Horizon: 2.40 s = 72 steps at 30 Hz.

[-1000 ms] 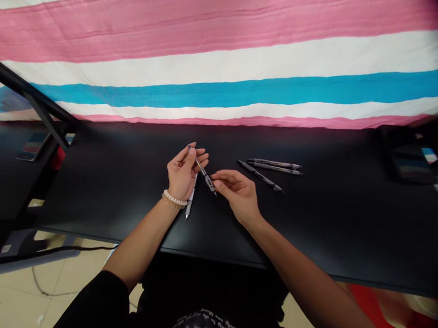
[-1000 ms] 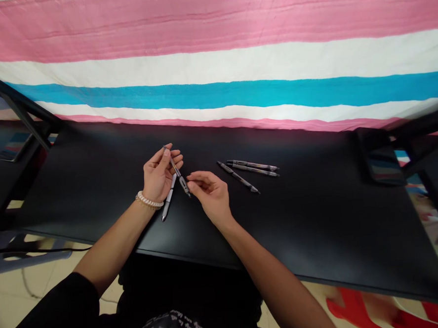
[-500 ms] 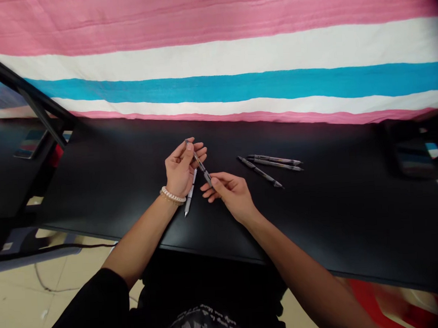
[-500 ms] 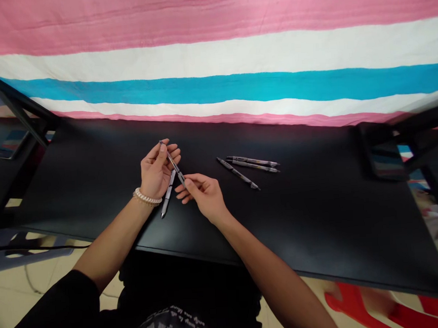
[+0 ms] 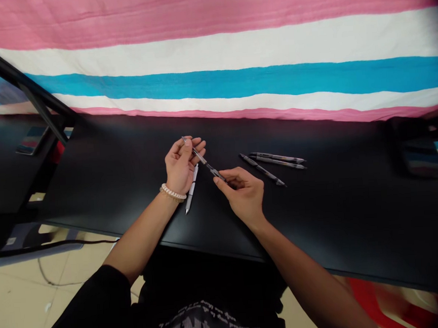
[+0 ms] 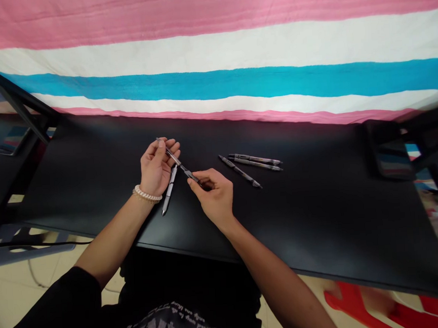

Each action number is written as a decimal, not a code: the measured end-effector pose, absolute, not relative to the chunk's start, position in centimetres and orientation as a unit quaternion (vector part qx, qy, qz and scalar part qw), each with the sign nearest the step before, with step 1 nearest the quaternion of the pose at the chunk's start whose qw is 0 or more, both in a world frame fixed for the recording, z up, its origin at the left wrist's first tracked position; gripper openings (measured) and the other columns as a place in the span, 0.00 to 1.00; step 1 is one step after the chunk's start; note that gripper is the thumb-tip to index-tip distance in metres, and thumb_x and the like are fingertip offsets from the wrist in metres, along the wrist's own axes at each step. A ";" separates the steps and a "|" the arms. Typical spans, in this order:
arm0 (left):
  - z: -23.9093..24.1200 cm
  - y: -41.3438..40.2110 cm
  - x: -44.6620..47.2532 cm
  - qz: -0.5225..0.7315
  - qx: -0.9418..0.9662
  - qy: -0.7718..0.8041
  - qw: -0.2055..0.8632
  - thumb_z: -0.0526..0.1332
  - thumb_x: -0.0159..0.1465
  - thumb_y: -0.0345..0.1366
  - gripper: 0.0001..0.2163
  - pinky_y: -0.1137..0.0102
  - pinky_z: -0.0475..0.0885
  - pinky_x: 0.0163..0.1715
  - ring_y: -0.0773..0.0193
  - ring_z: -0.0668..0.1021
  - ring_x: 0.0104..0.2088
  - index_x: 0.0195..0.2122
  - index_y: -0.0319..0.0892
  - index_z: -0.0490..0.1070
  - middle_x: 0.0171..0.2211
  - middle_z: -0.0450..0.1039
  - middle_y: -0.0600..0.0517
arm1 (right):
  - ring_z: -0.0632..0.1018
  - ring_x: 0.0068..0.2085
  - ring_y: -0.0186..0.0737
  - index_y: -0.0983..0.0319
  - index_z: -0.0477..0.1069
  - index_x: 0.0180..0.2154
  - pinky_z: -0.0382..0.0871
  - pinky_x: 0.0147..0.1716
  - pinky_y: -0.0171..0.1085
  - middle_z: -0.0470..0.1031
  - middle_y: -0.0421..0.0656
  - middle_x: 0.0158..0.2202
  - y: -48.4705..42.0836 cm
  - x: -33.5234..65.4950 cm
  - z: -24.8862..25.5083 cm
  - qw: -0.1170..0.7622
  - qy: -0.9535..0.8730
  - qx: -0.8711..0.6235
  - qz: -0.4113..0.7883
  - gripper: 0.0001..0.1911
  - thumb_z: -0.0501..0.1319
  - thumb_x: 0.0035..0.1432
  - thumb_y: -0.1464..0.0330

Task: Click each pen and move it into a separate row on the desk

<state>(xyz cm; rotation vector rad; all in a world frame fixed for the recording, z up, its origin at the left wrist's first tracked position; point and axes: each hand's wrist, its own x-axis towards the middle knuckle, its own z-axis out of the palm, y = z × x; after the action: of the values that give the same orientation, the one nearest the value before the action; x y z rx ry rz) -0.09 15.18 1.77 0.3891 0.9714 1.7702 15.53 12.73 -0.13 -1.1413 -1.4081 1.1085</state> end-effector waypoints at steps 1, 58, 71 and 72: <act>1.8 15.1 0.2 0.729 0.167 0.401 0.528 0.66 0.64 0.35 0.05 0.61 0.74 0.54 0.61 0.84 0.42 0.39 0.41 0.74 0.38 0.81 0.49 | 0.77 0.29 0.34 0.59 0.80 0.35 0.74 0.29 0.36 0.78 0.39 0.30 12.8 15.6 -0.2 0.489 -0.583 -0.474 0.442 0.06 0.70 0.53 0.67; 1.9 14.9 0.6 0.715 0.125 0.402 0.558 0.60 0.68 0.30 0.01 0.61 0.72 0.57 0.57 0.81 0.52 0.38 0.40 0.71 0.39 0.79 0.49 | 0.77 0.25 0.33 0.60 0.76 0.44 0.73 0.27 0.35 0.79 0.40 0.31 13.4 16.8 0.9 0.438 -0.663 -0.472 0.382 0.10 0.60 0.65 0.64; 2.9 16.1 -1.4 0.742 -0.047 0.416 0.523 0.54 0.71 0.25 0.09 0.75 0.72 0.58 0.63 0.77 0.57 0.36 0.34 0.72 0.45 0.80 0.41 | 0.75 0.24 0.32 0.61 0.76 0.42 0.72 0.25 0.34 0.78 0.39 0.28 13.3 16.5 1.0 0.457 -0.622 -0.472 0.426 0.10 0.61 0.63 0.64; 2.9 16.1 -1.4 0.744 -0.048 0.416 0.521 0.54 0.70 0.25 0.08 0.74 0.72 0.58 0.63 0.77 0.57 0.39 0.34 0.72 0.46 0.80 0.41 | 0.75 0.24 0.32 0.61 0.76 0.43 0.72 0.25 0.34 0.78 0.39 0.28 13.3 16.6 1.0 0.457 -0.622 -0.472 0.425 0.10 0.61 0.63 0.63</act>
<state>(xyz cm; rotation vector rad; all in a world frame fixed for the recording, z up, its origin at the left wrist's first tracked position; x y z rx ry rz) -1.37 16.08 2.94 -0.1139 0.9982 1.7830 16.55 13.35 0.96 -1.1644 -1.5339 1.0481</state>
